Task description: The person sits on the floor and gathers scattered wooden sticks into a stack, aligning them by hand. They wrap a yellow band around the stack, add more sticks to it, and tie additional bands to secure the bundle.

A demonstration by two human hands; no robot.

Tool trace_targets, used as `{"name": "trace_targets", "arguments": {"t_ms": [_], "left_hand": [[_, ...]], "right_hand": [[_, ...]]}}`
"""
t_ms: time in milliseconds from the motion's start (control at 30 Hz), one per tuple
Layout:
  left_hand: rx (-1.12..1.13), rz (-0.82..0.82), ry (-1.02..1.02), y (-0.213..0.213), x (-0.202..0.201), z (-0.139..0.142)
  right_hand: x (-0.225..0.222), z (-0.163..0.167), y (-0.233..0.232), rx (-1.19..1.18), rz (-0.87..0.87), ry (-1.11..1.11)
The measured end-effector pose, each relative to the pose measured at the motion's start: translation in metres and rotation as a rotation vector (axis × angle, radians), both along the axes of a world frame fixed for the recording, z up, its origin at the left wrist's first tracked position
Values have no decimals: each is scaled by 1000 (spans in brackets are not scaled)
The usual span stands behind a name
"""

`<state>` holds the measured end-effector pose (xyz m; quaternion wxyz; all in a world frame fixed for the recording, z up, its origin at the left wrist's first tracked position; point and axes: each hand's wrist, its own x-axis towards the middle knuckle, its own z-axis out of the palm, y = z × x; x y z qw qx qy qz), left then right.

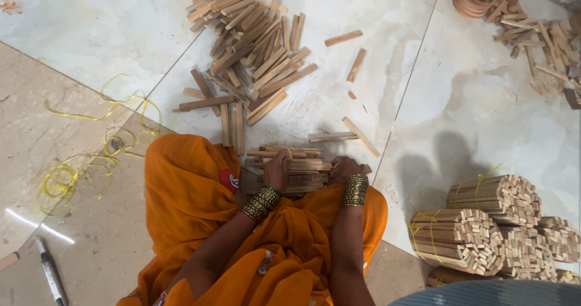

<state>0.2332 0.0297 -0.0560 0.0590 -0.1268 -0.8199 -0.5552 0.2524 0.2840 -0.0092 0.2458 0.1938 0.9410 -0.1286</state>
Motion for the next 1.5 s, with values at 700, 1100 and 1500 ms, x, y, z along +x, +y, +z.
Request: {"name": "trace_targets", "arguments": {"t_ms": [700,1100,1500], "left_hand": [[50,131,-51,5,-11,18],[2,135,-16,7,-14,23],[-171,-108,-40,25,-73,53]], "right_hand": [[-1,-35,-115,-665,104,326],[3,-48,-132,-628,10,657],[-6,-31,-123,-948,-160,1138]]}}
